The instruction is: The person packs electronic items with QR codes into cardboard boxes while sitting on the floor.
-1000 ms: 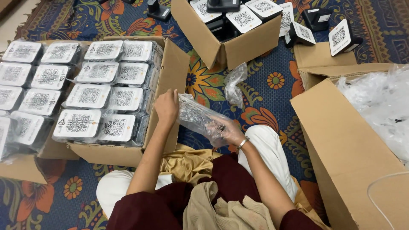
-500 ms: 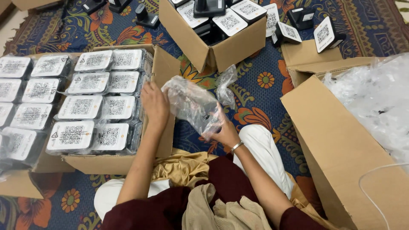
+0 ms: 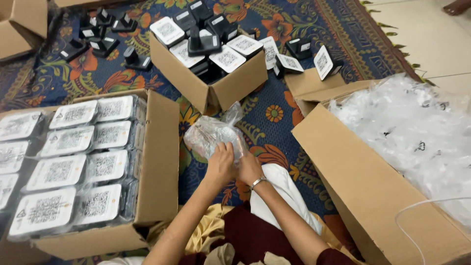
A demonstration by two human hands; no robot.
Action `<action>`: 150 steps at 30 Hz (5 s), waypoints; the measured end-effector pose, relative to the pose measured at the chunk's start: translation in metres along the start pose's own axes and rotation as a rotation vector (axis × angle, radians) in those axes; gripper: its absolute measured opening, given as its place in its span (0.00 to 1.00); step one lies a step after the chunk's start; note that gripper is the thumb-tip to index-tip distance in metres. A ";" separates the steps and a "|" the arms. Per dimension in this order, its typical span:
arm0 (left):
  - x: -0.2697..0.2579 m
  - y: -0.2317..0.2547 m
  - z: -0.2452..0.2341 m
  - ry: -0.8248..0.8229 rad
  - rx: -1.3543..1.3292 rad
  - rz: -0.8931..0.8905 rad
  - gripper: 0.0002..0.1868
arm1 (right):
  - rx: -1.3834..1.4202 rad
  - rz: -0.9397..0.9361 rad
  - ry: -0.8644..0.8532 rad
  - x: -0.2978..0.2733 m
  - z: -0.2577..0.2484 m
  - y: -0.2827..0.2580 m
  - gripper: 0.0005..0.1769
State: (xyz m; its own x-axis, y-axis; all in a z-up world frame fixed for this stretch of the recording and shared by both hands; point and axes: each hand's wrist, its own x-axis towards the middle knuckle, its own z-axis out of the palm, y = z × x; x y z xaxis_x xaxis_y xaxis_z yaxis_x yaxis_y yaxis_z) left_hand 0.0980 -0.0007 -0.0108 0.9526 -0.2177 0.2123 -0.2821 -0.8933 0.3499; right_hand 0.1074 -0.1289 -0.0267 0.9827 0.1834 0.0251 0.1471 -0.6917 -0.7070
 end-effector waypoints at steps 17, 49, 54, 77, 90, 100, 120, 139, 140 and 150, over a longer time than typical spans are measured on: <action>0.078 -0.035 -0.064 0.266 -0.022 0.131 0.10 | 0.843 -0.027 -0.272 0.173 -0.115 0.082 0.22; 0.138 -0.053 -0.024 0.215 -0.235 -0.028 0.27 | 1.245 0.527 0.932 0.415 -0.023 0.323 0.27; 0.093 -0.054 -0.048 0.254 -0.178 -0.072 0.24 | 1.013 0.417 0.862 0.342 -0.050 0.236 0.24; -0.060 -0.090 -0.057 0.240 -0.013 -0.124 0.26 | 1.707 0.300 -0.483 -0.032 0.021 0.016 0.40; -0.097 -0.074 -0.013 0.039 -0.280 -0.291 0.16 | 1.332 0.458 -0.299 -0.003 0.064 0.070 0.37; -0.047 -0.056 -0.073 0.320 -0.002 -0.141 0.23 | 1.792 0.253 -0.350 -0.008 0.046 0.070 0.25; 0.029 -0.053 -0.028 0.118 -0.175 0.004 0.25 | 1.593 0.234 -0.104 -0.005 0.022 0.061 0.27; 0.043 0.021 -0.087 0.034 0.128 0.126 0.36 | 1.625 0.298 -0.085 -0.014 0.031 0.052 0.25; 0.042 0.028 -0.091 -0.025 0.201 0.115 0.36 | 1.617 0.275 -0.087 -0.013 0.034 0.053 0.26; 0.045 0.035 -0.069 -0.158 0.424 0.177 0.35 | 1.795 0.366 0.140 -0.015 0.036 0.049 0.24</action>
State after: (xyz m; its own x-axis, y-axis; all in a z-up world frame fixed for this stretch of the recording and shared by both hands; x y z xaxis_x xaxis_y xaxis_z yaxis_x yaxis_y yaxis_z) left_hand 0.1237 -0.0145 0.0740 0.9092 -0.4081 0.0825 -0.4011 -0.9117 -0.0890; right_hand 0.0962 -0.1405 -0.0872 0.9490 0.0954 -0.3004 -0.2421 0.8310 -0.5009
